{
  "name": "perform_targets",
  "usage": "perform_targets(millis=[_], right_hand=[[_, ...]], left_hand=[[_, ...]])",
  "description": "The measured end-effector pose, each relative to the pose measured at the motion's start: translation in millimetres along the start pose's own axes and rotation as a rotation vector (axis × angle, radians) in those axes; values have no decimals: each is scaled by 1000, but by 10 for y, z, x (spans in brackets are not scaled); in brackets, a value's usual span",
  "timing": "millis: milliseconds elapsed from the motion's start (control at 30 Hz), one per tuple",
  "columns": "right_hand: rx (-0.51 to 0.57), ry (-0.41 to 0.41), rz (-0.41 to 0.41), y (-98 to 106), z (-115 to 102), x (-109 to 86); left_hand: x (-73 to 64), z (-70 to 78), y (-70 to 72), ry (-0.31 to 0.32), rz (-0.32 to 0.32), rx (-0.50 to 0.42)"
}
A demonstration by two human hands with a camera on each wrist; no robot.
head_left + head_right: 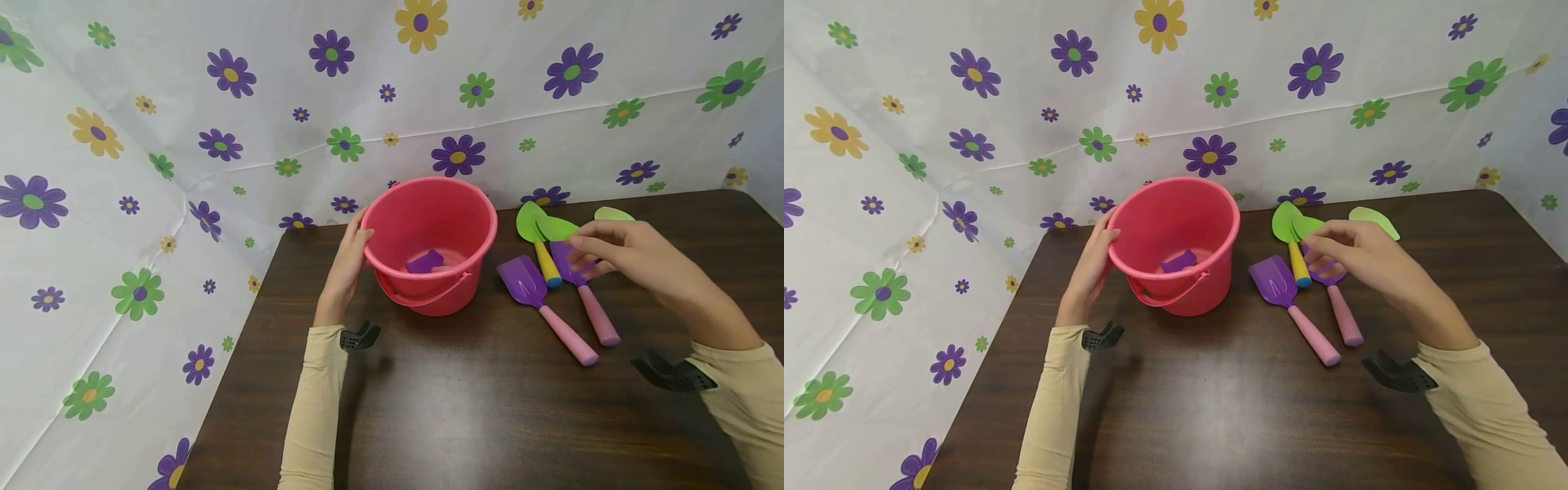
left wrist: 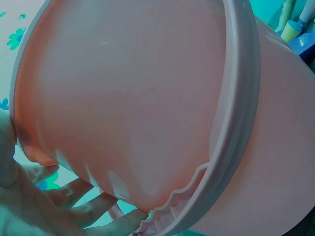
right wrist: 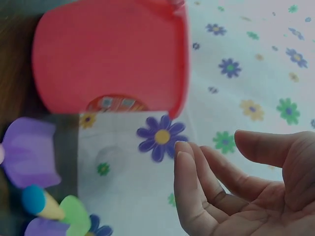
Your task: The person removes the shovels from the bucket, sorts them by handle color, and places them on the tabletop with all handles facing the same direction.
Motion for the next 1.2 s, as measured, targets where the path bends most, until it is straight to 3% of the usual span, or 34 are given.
perform_targets(millis=[433, 800, 1200], right_hand=[[6, 44, 26, -53, -543, 40], [77, 116, -36, -227, -1088, 252], [89, 181, -112, -411, -1376, 406]], left_hand=[[-20, 14, 10, 0, -2, 1], [-28, 6, -1, -10, -11, -5], [-17, 7, -15, -21, -15, 4]])
Point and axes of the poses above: each hand's wrist, its own x-axis towards the middle knuckle, its own y-axis out of the back of the hand, z = x × y, the point moved 8 cm from there along x, towards the middle knuckle, and after that the axes turned 12 degrees about -z, right-handed, at the moved point
